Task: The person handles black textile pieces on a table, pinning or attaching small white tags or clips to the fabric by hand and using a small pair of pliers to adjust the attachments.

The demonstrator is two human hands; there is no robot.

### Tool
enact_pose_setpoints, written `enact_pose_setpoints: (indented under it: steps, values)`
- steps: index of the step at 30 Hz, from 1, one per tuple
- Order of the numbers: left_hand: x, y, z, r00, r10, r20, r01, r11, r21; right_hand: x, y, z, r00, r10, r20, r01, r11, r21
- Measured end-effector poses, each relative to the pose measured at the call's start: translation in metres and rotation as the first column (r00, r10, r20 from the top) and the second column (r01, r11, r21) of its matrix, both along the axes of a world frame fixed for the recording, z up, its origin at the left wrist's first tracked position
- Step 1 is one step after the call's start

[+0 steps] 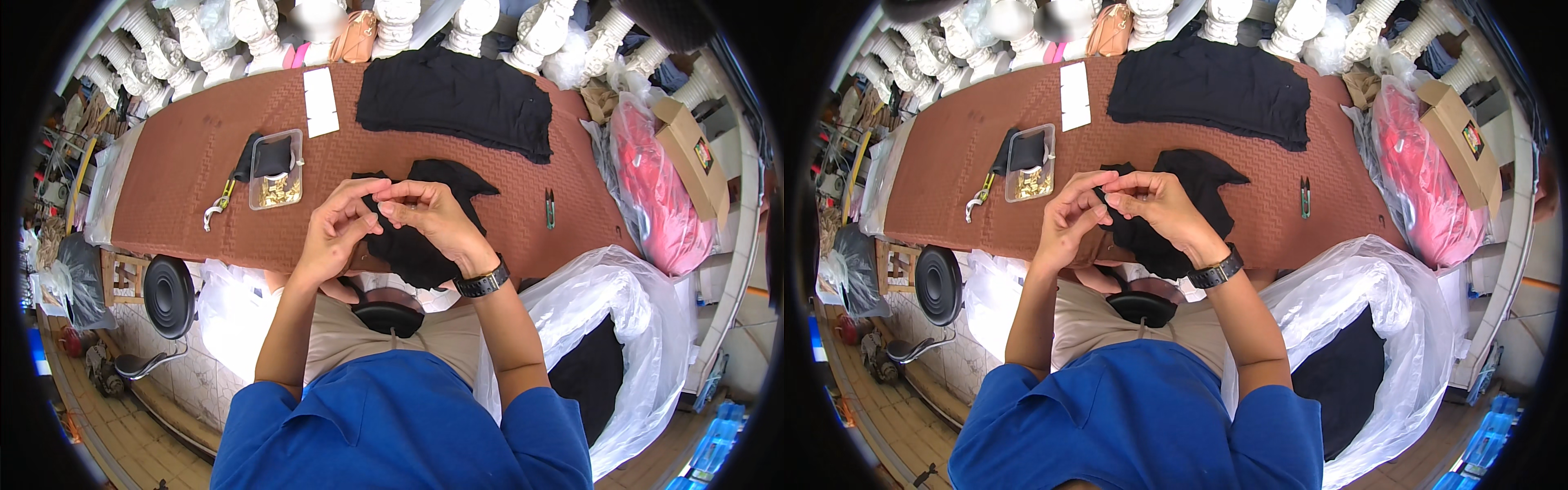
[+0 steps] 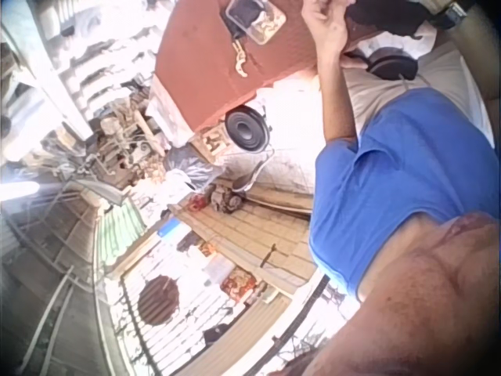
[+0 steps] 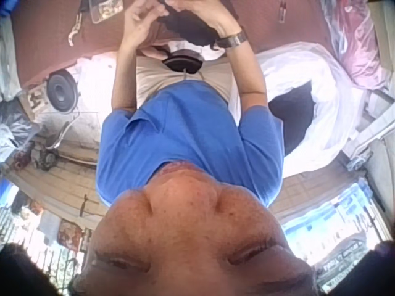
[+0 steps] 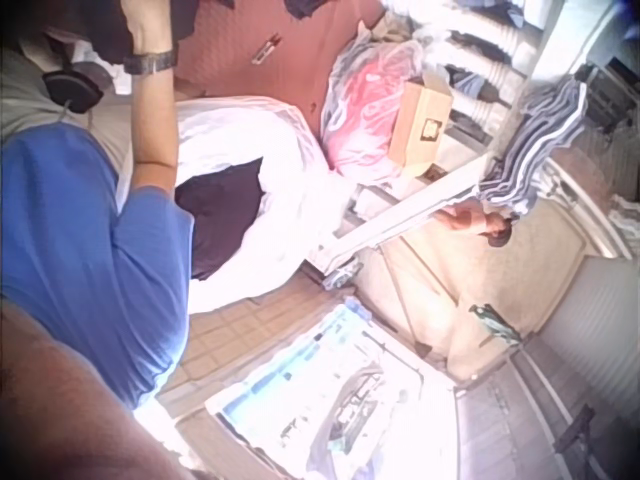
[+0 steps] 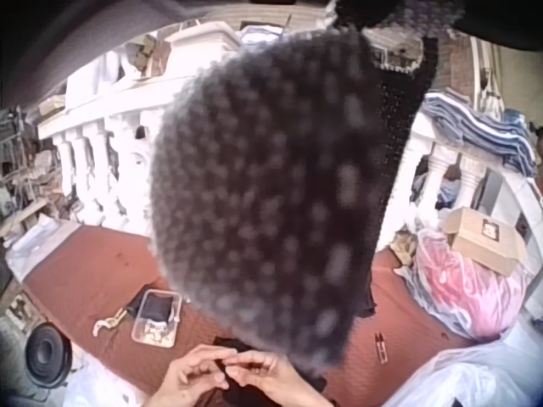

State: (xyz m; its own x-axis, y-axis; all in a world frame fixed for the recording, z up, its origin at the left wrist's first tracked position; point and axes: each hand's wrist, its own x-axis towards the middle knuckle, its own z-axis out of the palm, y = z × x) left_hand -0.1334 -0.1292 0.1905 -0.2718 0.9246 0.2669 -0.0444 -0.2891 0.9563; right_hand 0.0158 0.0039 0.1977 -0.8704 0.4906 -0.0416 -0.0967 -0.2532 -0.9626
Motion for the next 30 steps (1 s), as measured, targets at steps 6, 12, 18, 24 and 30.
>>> enact_pose_setpoints:
  steps: [6,12,18,24,30]
  values:
    - [0.009,0.002,0.005,0.988,0.048,0.147,-0.049,0.999,-0.001,-0.001,-0.002,-0.008,0.998,-0.054,-0.036,0.053,0.998,-0.024]
    - [0.007,0.006,-0.017,0.964,0.264,-0.019,-0.265,0.964,-0.022,-0.003,-0.006,-0.013,0.992,-0.103,-0.074,0.108,0.992,0.067]
    - [0.009,0.008,-0.016,0.942,0.328,-0.066,-0.33,0.944,-0.028,0.0,-0.006,-0.014,0.981,-0.187,-0.045,0.191,0.975,0.11]
    - [0.009,0.008,-0.018,0.928,0.36,-0.099,-0.363,0.932,-0.016,0.001,-0.008,-0.011,0.982,-0.18,-0.053,0.185,0.977,0.105]
    - [0.01,0.01,-0.005,0.817,0.413,-0.404,-0.424,0.903,0.066,-0.001,-0.003,-0.022,0.979,-0.176,-0.106,0.198,0.948,0.251]
